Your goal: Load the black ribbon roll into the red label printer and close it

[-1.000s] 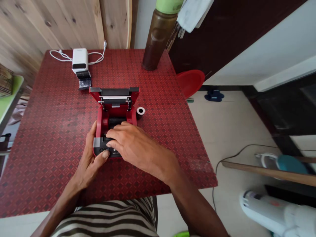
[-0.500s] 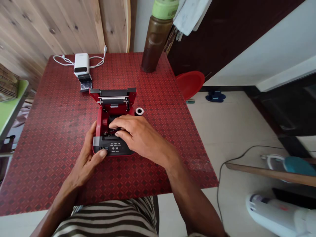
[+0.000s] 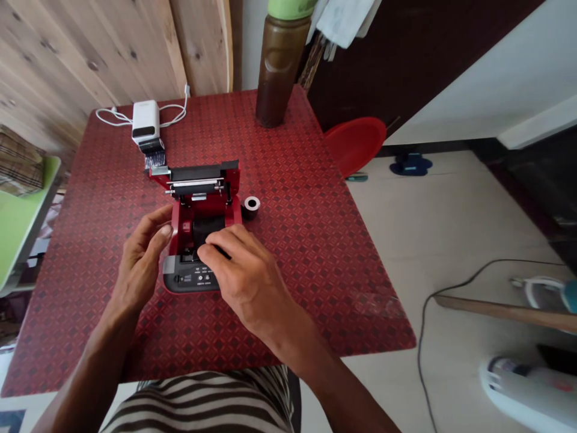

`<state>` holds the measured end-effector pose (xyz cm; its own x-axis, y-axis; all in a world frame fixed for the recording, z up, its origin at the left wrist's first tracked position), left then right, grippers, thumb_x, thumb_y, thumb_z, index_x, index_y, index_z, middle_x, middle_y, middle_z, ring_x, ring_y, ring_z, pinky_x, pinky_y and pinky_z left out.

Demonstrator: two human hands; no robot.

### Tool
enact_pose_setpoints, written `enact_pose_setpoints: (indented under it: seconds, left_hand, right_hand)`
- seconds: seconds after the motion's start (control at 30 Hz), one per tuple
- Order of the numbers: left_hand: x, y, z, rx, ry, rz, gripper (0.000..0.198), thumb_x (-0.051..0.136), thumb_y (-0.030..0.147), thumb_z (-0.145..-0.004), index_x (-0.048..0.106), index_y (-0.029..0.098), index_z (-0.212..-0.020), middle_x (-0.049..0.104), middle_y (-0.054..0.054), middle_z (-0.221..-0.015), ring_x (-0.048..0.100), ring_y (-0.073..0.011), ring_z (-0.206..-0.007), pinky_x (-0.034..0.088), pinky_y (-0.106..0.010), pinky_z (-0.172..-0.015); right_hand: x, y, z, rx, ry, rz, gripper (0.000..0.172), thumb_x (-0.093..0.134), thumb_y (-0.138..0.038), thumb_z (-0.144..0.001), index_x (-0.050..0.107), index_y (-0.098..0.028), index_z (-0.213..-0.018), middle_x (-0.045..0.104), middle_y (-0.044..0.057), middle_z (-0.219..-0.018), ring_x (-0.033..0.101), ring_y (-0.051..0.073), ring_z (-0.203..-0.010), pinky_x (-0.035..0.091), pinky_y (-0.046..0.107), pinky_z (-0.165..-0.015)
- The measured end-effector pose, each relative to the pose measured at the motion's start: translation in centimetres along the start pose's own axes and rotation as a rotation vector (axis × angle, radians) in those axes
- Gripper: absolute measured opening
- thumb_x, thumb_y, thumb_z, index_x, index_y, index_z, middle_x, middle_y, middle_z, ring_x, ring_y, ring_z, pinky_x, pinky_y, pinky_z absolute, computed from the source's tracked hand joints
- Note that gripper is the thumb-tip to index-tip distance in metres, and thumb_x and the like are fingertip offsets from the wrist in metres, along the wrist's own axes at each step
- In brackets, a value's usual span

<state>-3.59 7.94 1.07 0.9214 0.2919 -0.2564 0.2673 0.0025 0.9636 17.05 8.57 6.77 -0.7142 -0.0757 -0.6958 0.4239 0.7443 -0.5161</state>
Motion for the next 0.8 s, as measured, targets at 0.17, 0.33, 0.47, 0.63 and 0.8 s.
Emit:
enact_pose_setpoints:
  seconds: [0.17,0.33,0.47,0.63,0.8]
  left_hand:
    - [0.3,-1.0,0.9,-0.062,-0.034,0.025,0.049,0.073,0.062,-0.109,0.078,0.025,-0.14,0.085,-0.01,-0.14,0.08,-0.0318,-0.128,0.067,-0.051,-0.111]
    - [-0.3,-2.1,1.2,-0.124,-0.027,0.005,0.051,0.074,0.065,-0.108,0.079,0.025,-0.14,0.085,-0.01,-0.141,0.08,-0.0323,-0.129,0.064,-0.054,-0.115]
    - [-0.6,-2.4,0.7,-0.14,-0.047,0.018,0.054,0.071,0.067,-0.108,0.078,0.025,-0.141,0.083,-0.012,-0.144,0.079,-0.0339,-0.133,0.061,-0.057,-0.12]
    - [-1.1,-1.6,-1.5,-0.08,-0.053,0.042,0.059,0.066,0.071,-0.11,0.077,0.023,-0.143,0.078,-0.015,-0.151,0.074,-0.0371,-0.139,0.055,-0.062,-0.124]
    - [-0.9,-0.2,-3.3,-0.005,-0.046,0.048,0.059,0.065,0.074,-0.108,0.077,0.025,-0.14,0.08,-0.013,-0.149,0.075,-0.0357,-0.138,0.058,-0.057,-0.12]
  right_hand:
    - [-0.5,-0.4,0.8,0.025,0.109,0.139,0.026,0.066,-0.005,-0.111,0.083,-0.024,-0.111,0.087,0.007,-0.108,0.076,0.026,-0.105,0.064,0.045,-0.092]
    - [-0.6,-0.6,1.3,0.009,0.135,0.195,0.023,0.069,-0.004,-0.109,0.082,-0.023,-0.115,0.088,0.007,-0.106,0.076,0.026,-0.101,0.061,0.043,-0.087]
    - [-0.6,-0.7,1.7,0.003,0.142,0.181,0.026,0.069,-0.003,-0.108,0.08,-0.024,-0.118,0.088,0.006,-0.104,0.077,0.026,-0.1,0.06,0.042,-0.084]
    - [-0.3,-0.9,2.3,-0.019,0.168,0.184,0.024,0.072,0.0,-0.106,0.079,-0.019,-0.12,0.089,0.008,-0.104,0.078,0.027,-0.101,0.06,0.043,-0.086]
    - [-0.2,-1.0,2.6,-0.018,0.198,0.192,0.021,0.073,-0.001,-0.106,0.08,-0.018,-0.118,0.089,0.008,-0.104,0.08,0.027,-0.102,0.059,0.043,-0.088]
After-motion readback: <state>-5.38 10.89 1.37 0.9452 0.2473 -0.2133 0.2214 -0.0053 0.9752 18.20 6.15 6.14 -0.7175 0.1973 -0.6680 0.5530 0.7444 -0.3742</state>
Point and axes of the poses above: each hand's wrist, its own z-axis away from the middle knuckle, its own x-axis out of the palm, y = z × x, the point moved 7 cm from there along -z, towards the middle knuckle
